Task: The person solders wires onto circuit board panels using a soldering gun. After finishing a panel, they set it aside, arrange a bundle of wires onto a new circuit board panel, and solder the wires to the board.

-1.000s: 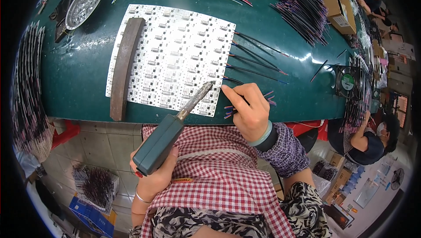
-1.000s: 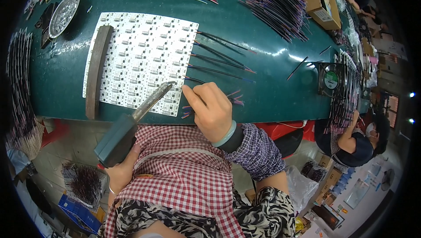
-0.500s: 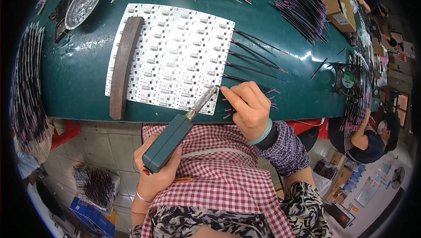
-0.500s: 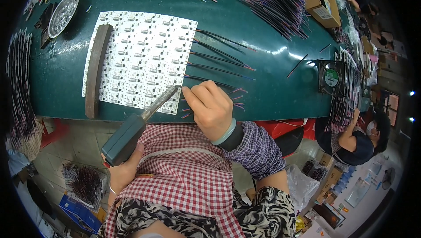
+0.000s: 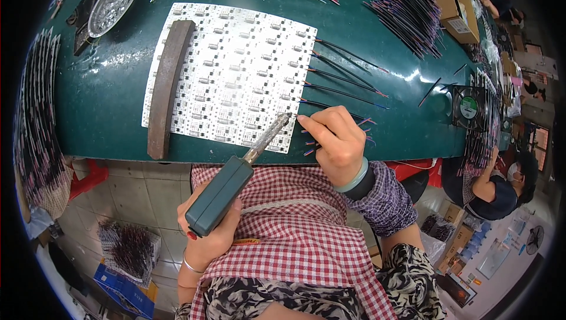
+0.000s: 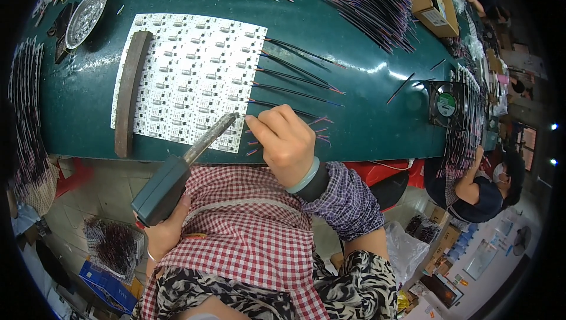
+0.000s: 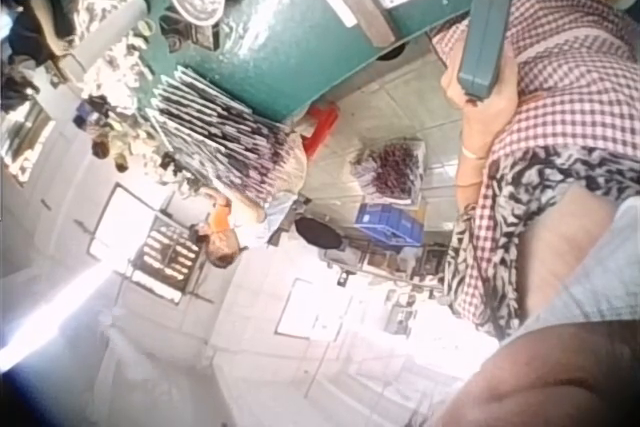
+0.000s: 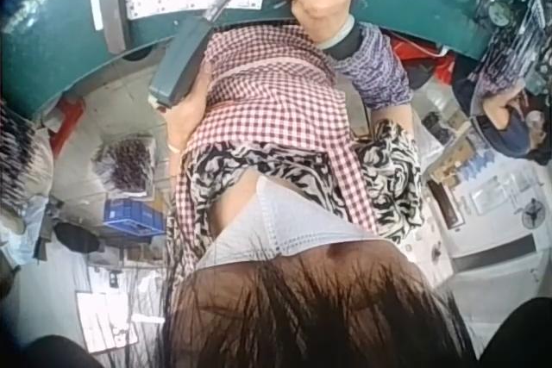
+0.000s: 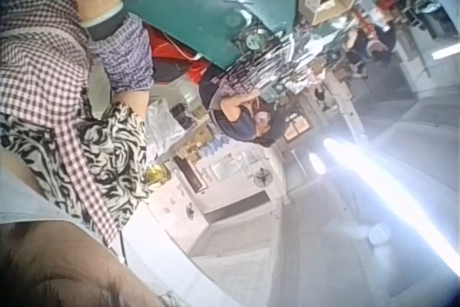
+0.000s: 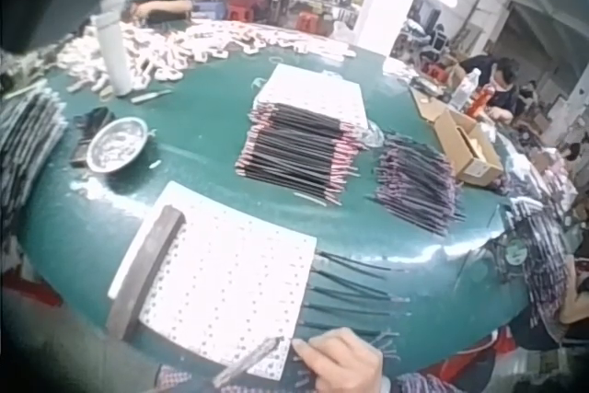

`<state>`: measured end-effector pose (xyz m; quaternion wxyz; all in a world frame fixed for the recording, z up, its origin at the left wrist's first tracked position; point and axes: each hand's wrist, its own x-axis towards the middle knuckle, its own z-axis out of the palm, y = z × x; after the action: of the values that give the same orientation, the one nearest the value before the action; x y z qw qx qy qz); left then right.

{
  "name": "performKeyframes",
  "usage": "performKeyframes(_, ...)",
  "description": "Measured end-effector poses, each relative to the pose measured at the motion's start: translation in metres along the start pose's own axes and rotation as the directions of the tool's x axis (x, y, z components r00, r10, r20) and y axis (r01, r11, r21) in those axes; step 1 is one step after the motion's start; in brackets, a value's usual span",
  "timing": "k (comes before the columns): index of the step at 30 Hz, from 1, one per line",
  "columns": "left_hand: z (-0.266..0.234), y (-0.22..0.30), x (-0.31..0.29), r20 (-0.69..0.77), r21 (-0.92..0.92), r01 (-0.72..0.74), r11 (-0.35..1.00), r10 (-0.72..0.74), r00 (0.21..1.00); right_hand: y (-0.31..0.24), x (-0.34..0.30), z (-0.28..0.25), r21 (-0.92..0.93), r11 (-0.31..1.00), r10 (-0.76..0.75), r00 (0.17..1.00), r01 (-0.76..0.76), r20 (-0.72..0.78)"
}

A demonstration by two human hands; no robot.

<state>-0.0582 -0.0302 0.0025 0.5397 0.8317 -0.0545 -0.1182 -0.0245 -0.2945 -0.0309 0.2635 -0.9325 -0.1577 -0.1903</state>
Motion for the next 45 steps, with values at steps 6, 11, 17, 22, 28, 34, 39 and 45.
performKeyframes(6,0.007,-0.005,0.0,-0.027,-0.039,-0.034,0.999,0.033,0.999,0.003,-0.001,-0.001,0.095,0.995,0.034,0.999,-0.036,0.022)
performKeyframes(11,0.005,-0.007,-0.001,0.0,-0.001,-0.065,0.998,0.065,0.998,0.001,-0.001,0.0,0.048,0.999,-0.003,1.0,0.002,0.009)
performKeyframes(17,0.001,-0.012,-0.013,0.0,-0.02,0.0,1.0,0.0,1.0,-0.001,0.0,-0.002,0.039,0.999,-0.02,1.0,0.019,0.017)
performKeyframes(22,0.001,-0.014,-0.02,-0.102,-0.12,0.037,0.992,-0.05,0.993,-0.001,-0.001,-0.003,0.069,0.998,0.001,1.0,-0.002,0.005)
performKeyframes(28,0.001,-0.014,-0.023,-0.141,-0.05,0.001,0.999,-0.008,0.99,-0.015,-0.012,-0.004,0.042,0.991,0.131,0.991,-0.13,-0.013)
performKeyframes(34,0.001,-0.016,-0.023,-0.131,-0.055,0.035,0.998,-0.042,0.991,-0.016,-0.014,0.0,-0.003,0.994,0.105,0.993,-0.105,0.053)
performKeyframes(39,-0.001,-0.01,-0.022,-0.116,-0.068,0.042,0.997,-0.049,0.992,-0.012,-0.021,0.005,0.088,0.996,0.017,0.997,-0.011,-0.072)
performKeyframes(45,-0.004,-0.004,-0.016,-0.01,-0.041,0.025,0.999,-0.026,1.0,-0.016,-0.019,0.003,0.023,1.0,-0.013,1.0,0.013,-0.022)
